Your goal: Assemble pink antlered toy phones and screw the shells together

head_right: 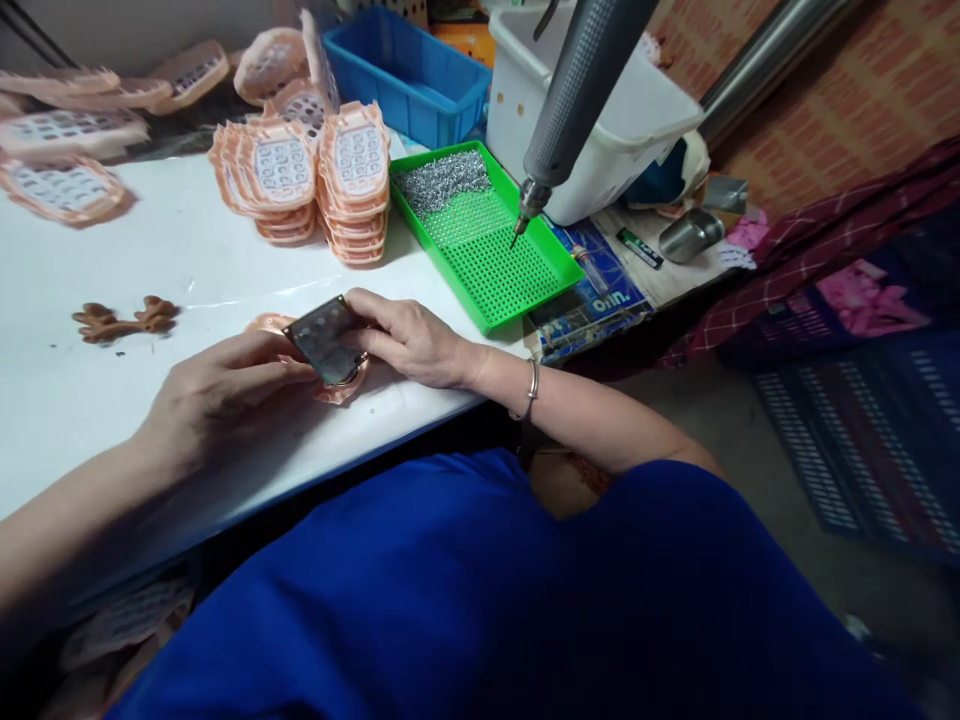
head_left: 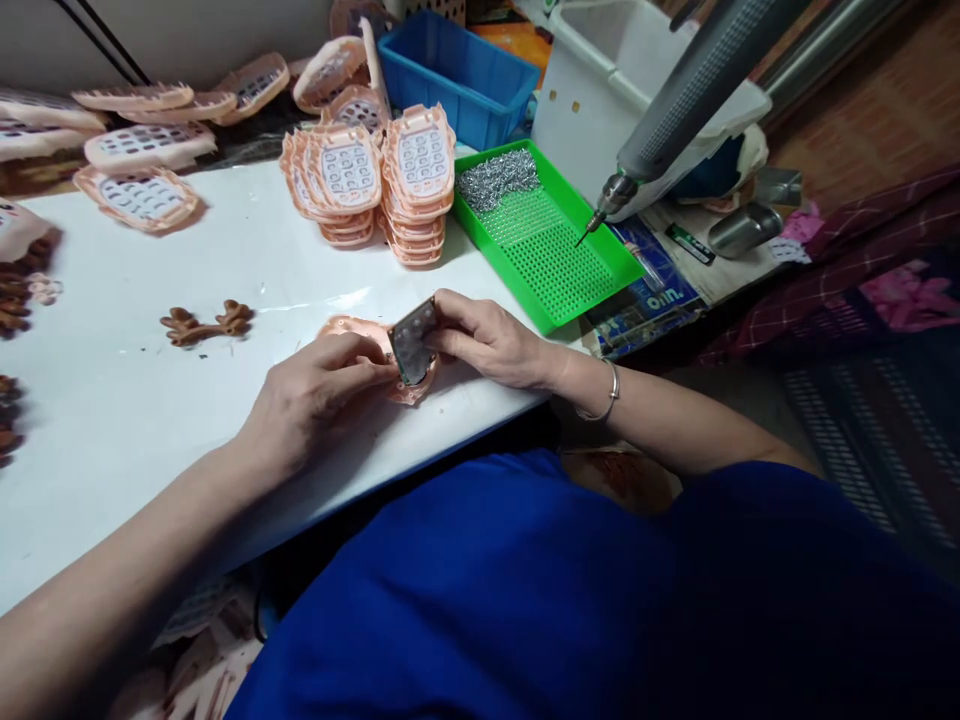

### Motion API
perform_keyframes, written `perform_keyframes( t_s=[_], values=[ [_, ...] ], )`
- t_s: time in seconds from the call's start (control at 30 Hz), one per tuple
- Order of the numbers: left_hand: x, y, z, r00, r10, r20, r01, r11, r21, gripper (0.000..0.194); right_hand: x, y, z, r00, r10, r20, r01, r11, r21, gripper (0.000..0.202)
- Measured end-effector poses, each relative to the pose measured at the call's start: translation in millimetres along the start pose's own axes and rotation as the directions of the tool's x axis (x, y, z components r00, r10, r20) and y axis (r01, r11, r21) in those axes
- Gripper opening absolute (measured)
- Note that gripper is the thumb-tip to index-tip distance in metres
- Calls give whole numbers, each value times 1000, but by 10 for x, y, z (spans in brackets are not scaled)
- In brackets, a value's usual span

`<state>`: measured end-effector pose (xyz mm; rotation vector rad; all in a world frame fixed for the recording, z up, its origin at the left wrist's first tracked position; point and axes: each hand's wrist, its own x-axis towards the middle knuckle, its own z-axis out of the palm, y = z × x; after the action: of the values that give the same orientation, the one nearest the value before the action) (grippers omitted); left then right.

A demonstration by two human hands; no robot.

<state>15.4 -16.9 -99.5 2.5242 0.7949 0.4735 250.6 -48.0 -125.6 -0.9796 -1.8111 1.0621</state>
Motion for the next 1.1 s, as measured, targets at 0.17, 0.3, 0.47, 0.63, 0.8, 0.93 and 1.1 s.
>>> perform_keyframes(
  t_s=[0.17, 0.3, 0.47, 0.63, 0.8, 0.93, 1.1],
  values=[
    [-75, 5, -4, 989, 136, -52, -131, 987, 91, 23, -65, 54, 12, 991, -120, 63, 115, 991, 72, 15],
    [-82, 4, 28, 985, 152, -76, -140, 980, 142, 21, -153, 115, 5, 908, -366, 202, 371, 929, 18, 34],
    [-83, -16, 23, 983, 178, -50, -165, 967, 193, 28, -177, 70, 31, 922, -328, 207, 353, 931, -97, 32],
    [-129, -55, 0, 960, 280, 24, -276, 923, 267, 31, -55, -20, 83, 996, -72, 45, 76, 992, -99, 12],
    [-198, -59, -1, 970, 230, 79, -243, 912, 330, 31, 49, -20, 165, 997, 47, -67, -49, 999, -18, 21],
    [-198, -61, 11, 958, 287, 27, -281, 907, 315, 26, 60, -21, 198, 987, 121, -104, -117, 992, 42, 31],
    [-167, -69, 18, 972, 233, 24, -231, 931, 283, 27, 114, -63, 164, 989, 131, -66, -131, 991, -2, 29]
  ],
)
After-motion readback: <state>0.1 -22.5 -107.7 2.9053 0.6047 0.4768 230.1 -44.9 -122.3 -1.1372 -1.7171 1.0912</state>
